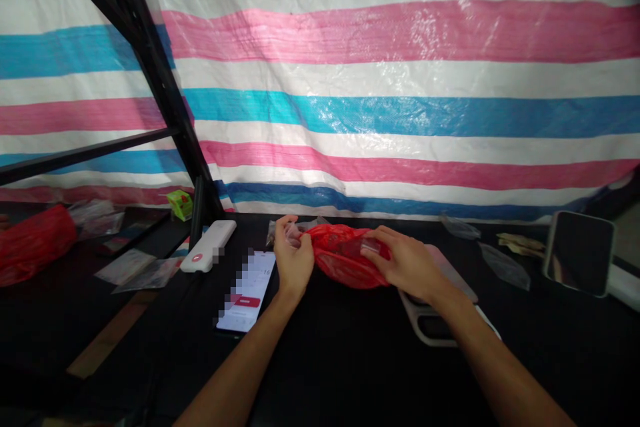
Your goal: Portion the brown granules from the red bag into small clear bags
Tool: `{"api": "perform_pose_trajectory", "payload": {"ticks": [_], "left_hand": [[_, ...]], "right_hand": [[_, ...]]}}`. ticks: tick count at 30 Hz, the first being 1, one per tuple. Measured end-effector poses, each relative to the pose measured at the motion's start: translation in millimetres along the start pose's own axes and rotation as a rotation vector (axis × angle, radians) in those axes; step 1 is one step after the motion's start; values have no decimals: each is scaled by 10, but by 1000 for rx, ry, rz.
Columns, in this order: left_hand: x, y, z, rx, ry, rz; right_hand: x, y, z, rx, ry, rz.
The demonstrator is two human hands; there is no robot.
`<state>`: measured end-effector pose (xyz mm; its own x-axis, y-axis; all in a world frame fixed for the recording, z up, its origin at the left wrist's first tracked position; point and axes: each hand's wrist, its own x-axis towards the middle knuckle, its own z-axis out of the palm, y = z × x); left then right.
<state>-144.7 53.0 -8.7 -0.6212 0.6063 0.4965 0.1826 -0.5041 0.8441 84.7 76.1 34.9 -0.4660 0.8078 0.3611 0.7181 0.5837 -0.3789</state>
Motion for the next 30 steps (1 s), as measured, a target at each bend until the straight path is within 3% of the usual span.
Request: {"api": "perform_pose_trajectory", "payload": {"ticks": [3,6,9,11,16,21,24,30], "left_hand": [[-43,6,-3,-7,106,77],[-99,-41,17,38,-59,42],[-113,-94,16,70,12,22],[-117,-99,0,185,-11,6],[-180,17,-24,581,-388,-40],[-208,97,-25,654,-555,-34],[-203,54,-20,601,-577,-14],[-196,-15,11,500,-493,-70]], "right_hand": [[3,-40,-105,22,60,13],[-8,-62,-160,-2,-28,-15],[-25,-59,-164,13,-98,-58],[-43,-50,-143,47,-149,-97],[-99,-14,-13,142,-335,-114],[-70,2,117,154,-289,-107],[-54,-16,173,169,-264,-93],[-83,-6,277,56,-222,-24]]}}
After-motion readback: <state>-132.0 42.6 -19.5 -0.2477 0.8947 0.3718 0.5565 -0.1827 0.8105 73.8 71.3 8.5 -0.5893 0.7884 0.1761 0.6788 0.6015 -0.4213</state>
